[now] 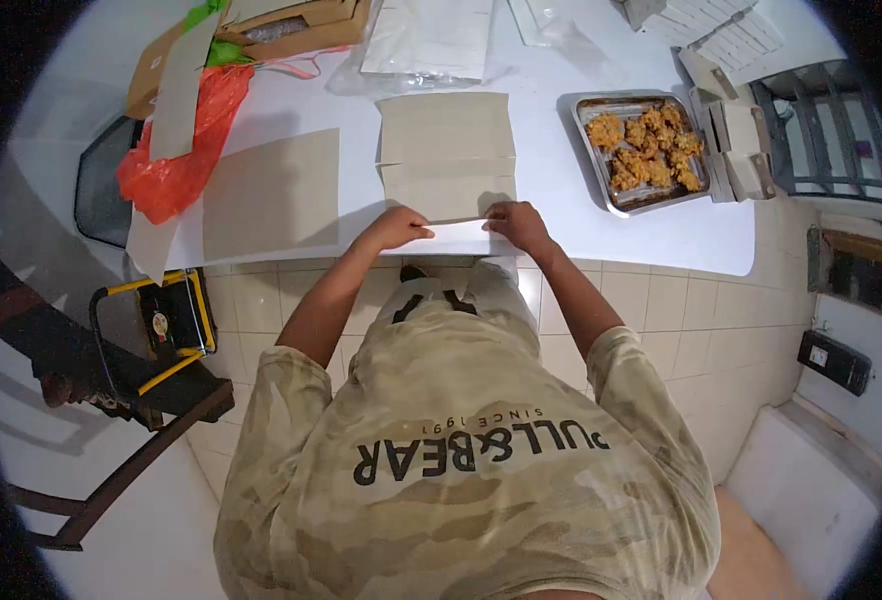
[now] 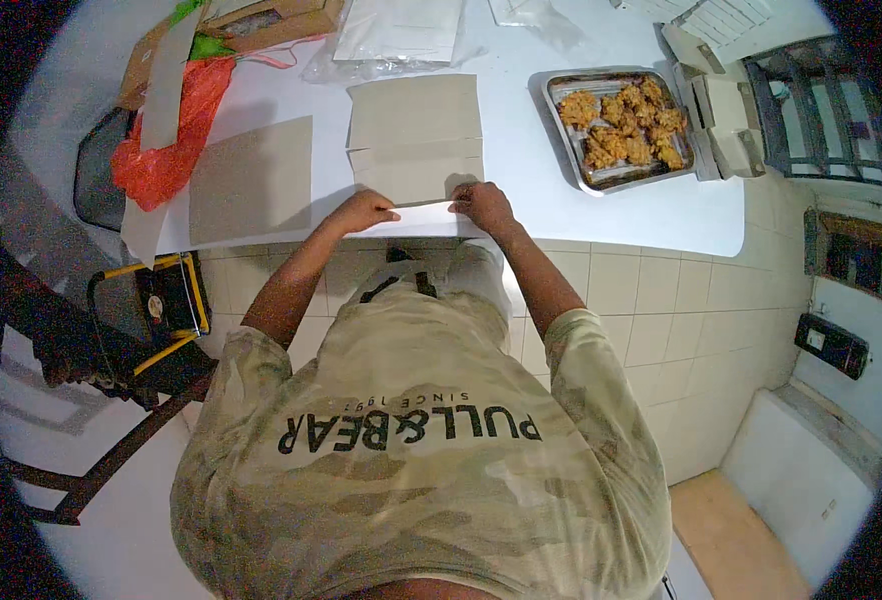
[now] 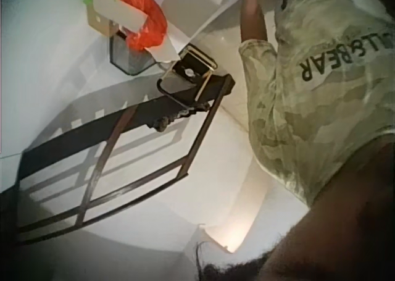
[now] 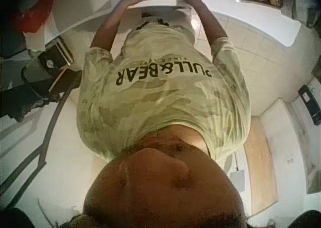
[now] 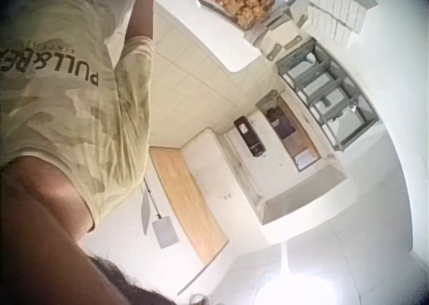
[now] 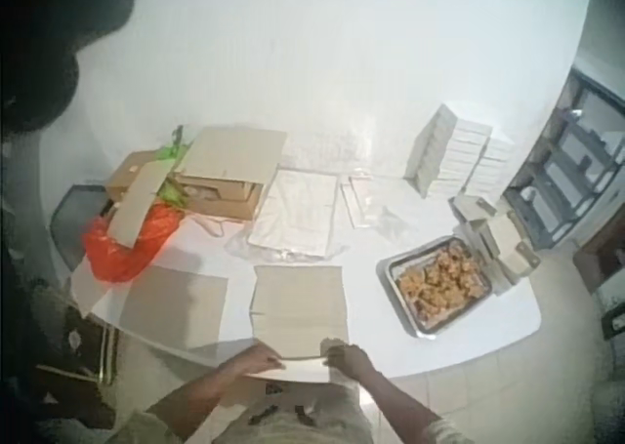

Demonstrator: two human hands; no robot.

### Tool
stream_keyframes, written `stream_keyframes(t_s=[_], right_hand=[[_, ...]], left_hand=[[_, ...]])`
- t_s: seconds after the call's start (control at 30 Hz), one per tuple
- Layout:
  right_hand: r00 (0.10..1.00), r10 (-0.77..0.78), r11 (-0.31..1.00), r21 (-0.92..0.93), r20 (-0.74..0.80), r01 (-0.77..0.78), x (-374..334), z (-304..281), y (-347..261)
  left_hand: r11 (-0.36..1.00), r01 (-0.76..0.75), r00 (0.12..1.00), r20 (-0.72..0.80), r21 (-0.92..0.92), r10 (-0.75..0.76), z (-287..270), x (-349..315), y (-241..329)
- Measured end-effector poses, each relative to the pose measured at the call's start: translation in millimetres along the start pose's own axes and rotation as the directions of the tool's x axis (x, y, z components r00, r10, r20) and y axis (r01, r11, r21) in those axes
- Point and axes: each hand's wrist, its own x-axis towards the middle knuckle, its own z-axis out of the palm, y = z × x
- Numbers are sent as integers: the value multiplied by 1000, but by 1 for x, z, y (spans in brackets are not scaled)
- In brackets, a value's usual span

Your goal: The person folds and assembles multiple flat cardboard boxes on a table, including inserting a paper liner into one box and stacking the finished boxes.

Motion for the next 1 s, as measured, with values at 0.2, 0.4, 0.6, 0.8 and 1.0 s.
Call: stream_keyframes(t_s=[0.2, 0.4, 0.6, 0.8, 1.0], right_hand=[[941, -335, 709, -670, -45, 221, -14, 33, -12], [976, -203, 872, -468, -77, 145, -31, 42, -33], [968, -251, 902, -369, -26, 224, -16, 30, -15], [934, -306, 891, -403, -187, 211, -48, 29, 32], [928, -129, 932, -361, -349, -6, -85, 31, -12]], left_hand=[[919, -45, 805, -531, 393, 266, 18, 4, 19], [797, -67, 950, -205, 601, 234, 46, -15, 25], [880, -100, 956, -200, 465, 215, 30, -7, 16], [938, 104, 943, -333, 331, 13, 67, -44, -21], [858, 306, 809, -588, 412, -5, 88, -67, 40]])
